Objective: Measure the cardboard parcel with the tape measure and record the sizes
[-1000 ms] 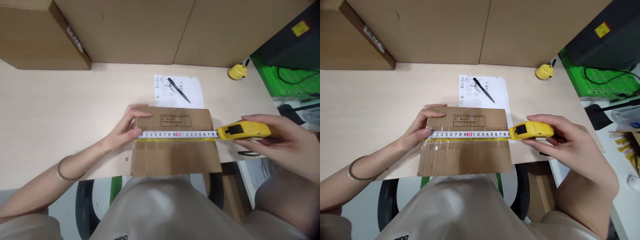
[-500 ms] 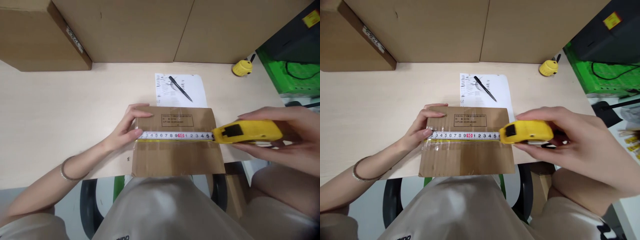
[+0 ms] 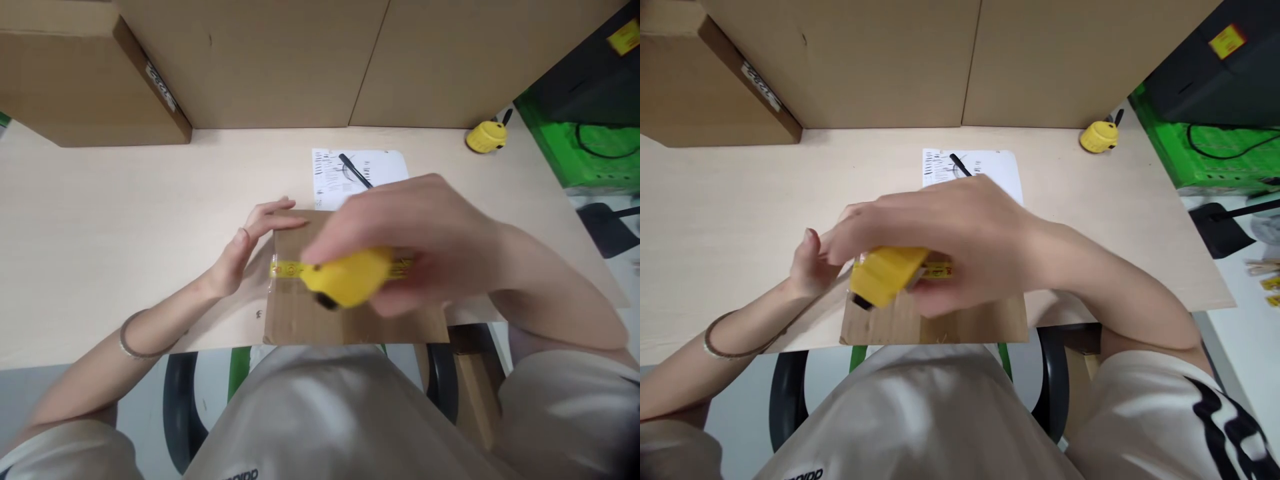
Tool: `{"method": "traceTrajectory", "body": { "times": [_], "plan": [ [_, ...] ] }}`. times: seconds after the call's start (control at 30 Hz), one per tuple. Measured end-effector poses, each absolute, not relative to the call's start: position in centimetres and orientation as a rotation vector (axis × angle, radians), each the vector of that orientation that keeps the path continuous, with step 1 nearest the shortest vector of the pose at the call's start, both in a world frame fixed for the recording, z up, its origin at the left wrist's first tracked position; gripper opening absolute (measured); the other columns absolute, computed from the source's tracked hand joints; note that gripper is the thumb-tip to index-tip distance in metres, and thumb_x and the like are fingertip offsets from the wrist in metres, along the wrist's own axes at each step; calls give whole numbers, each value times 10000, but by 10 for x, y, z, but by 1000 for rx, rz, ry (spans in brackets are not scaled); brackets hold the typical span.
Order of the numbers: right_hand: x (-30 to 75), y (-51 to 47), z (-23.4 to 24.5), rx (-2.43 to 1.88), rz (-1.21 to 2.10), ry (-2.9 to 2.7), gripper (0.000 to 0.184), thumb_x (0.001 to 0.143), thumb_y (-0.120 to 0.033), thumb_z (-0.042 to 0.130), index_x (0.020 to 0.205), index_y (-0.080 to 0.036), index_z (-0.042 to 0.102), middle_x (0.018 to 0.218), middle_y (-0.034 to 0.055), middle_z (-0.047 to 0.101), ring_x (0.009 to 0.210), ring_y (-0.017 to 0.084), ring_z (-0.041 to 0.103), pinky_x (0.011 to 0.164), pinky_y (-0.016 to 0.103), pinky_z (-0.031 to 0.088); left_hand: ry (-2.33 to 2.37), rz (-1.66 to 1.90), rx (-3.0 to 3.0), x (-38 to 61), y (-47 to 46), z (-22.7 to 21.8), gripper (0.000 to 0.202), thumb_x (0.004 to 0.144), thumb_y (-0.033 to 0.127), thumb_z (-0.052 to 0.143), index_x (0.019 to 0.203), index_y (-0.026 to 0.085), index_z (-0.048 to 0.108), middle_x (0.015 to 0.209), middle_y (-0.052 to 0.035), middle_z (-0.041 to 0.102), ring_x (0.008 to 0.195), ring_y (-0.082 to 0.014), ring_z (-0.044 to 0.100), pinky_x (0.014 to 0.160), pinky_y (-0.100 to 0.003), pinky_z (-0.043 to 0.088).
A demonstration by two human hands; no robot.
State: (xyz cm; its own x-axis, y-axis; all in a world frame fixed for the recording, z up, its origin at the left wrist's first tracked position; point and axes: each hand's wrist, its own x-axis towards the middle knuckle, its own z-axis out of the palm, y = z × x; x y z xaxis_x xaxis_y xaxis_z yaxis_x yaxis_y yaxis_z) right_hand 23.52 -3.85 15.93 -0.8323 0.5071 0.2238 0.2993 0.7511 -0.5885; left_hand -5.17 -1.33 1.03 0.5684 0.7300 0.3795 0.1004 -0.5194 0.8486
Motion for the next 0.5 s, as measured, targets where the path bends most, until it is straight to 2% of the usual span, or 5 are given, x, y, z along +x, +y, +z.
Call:
{"method": "traceTrajectory", "body": {
  "times": [0.07,0.1,0.17,0.3,0.5],
  "plan": [
    [262,-48,168,-584,916,-2534,312,895,-142,689,1170,-282,642,1156,-35,792,976,125,741,844,270,540,676,931,2020,-53,-23,34,755,1077,766,227,1556,329,614,1698,-59,516,1696,-426,292,1400,-712,237],
    [274,-54,170,-557,963,-2536,321,873,-133,719,1150,-281,650,1169,-30,787,964,114,738,856,255,545,695,947,2096,-50,-31,47,666,1067,717,395,1584,338,573,1697,-58,510,1687,-425,307,1392,-711,267],
    [290,-65,170,-506,1037,-2576,356,812,-84,733,1104,-283,685,1172,-25,782,962,109,734,865,237,542,654,955,2263,-37,-52,73,575,1023,505,581,1557,293,566,1649,-102,546,1609,-413,437,1331,-689,405],
    [300,-81,157,-521,1111,-2636,374,780,-19,680,1052,-269,739,1164,-10,779,973,121,705,884,246,527,430,853,2587,-2,-89,97,442,912,227,583,1322,66,620,1356,-229,704,1333,-376,670,1102,-524,642],
    [302,-70,147,-543,1113,-2650,298,889,-83,707,1133,-253,729,1279,37,745,1000,133,692,859,250,541,412,687,2835,12,-95,87,351,1007,355,541,1192,80,655,1177,-205,771,1146,-375,719,1011,-509,641]
  ]
}}
